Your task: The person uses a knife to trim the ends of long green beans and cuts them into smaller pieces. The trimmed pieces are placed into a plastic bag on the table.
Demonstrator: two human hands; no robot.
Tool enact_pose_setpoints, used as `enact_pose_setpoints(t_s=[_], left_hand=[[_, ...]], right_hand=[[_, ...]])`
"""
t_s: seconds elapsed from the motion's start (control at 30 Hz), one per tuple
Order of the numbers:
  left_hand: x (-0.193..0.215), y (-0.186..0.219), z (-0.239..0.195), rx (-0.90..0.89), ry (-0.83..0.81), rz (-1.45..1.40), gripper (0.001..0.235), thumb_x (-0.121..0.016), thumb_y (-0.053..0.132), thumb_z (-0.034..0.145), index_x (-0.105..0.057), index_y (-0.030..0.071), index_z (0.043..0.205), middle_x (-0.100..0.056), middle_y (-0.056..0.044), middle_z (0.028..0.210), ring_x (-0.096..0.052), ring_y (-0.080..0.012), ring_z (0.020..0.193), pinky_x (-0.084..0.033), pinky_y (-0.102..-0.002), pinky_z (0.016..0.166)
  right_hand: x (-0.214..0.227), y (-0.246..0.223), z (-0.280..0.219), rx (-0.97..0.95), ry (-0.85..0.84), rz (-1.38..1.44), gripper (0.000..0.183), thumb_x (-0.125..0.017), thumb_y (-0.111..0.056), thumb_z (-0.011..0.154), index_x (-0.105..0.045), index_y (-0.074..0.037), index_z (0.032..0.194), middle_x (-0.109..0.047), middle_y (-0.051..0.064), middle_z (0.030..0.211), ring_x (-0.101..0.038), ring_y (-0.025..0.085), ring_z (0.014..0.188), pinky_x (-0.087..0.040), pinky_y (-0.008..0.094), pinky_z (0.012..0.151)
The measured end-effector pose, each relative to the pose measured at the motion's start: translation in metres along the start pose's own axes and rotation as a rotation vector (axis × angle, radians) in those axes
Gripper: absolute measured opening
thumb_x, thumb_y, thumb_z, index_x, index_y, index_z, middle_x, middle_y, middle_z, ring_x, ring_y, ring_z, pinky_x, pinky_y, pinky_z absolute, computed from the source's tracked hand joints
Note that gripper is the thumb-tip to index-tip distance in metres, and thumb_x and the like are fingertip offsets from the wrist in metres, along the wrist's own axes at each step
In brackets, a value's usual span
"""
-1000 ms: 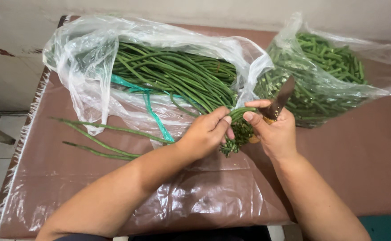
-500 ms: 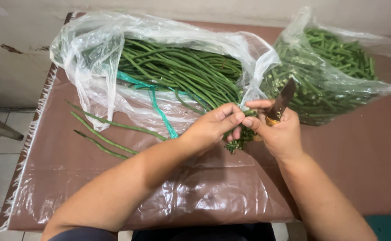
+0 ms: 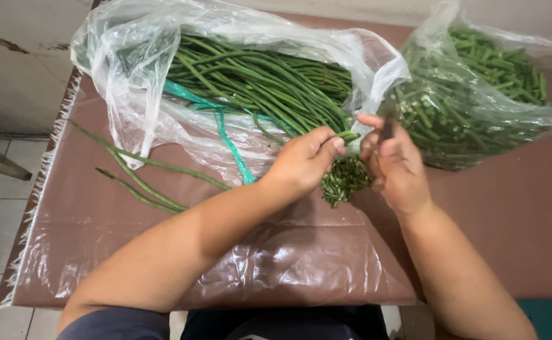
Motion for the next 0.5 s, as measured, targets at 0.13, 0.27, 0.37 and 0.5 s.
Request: enact_pose_setpoints(t_s=[0.13,0.27,0.37,0.5], left_hand=[[0.005,0.005,0.0,0.013,0.08,0.056,0.024,-0.057,0.029,0.102,-0.067,0.009,0.095,-0.061,-0.002,0.065,-0.059,-0.0116,0.059,-0.05,-0.031,0.058],[-0.001,-0.003,0.0,0.086,0.038,-0.018,0.026,-0.055,0.029,0.102,-0.065,0.008,0.092,-0.059,-0.001,0.064,-0.057,-0.0116,0.058,-0.049,-0.031,0.056],[-0.004,-0.015,0.003,0.125,0.018,-0.112,0.027,-0.054,0.029,0.103,-0.065,0.007,0.09,-0.057,0.0,0.064,-0.054,-0.0109,0.059,-0.046,-0.03,0.056],[-0.015,-0.03,0.007,0.164,-0.04,-0.403,0.026,-0.054,0.026,0.104,-0.064,0.006,0.09,-0.054,0.002,0.068,-0.05,-0.0094,0.063,-0.042,-0.027,0.059]], right_hand=[[-0.008,0.005,-0.001,-0.13,-0.101,0.083,0.058,-0.044,-0.045,0.108,-0.046,-0.009,0.153,-0.059,0.0,0.091,-0.042,0.003,0.061,-0.033,0.017,0.053],[-0.013,0.017,-0.001,-0.185,-0.118,-0.021,0.055,-0.045,-0.041,0.111,-0.047,-0.008,0.155,-0.056,0.0,0.096,-0.044,0.004,0.074,-0.033,0.018,0.06],[-0.014,0.022,0.001,-0.202,-0.135,-0.073,0.054,-0.044,-0.04,0.109,-0.047,-0.008,0.153,-0.057,-0.001,0.096,-0.045,0.004,0.074,-0.034,0.019,0.059],[-0.013,0.024,0.001,-0.181,-0.122,-0.16,0.048,-0.042,-0.042,0.111,-0.053,-0.007,0.142,-0.058,-0.001,0.096,-0.045,0.004,0.074,-0.036,0.019,0.061]])
Point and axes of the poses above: each hand's wrist, its own z-axis towards the middle knuckle, its own x-axis out of the back of the hand, y = z × x, the point moved 4 cm from there along z, towards the middle knuckle
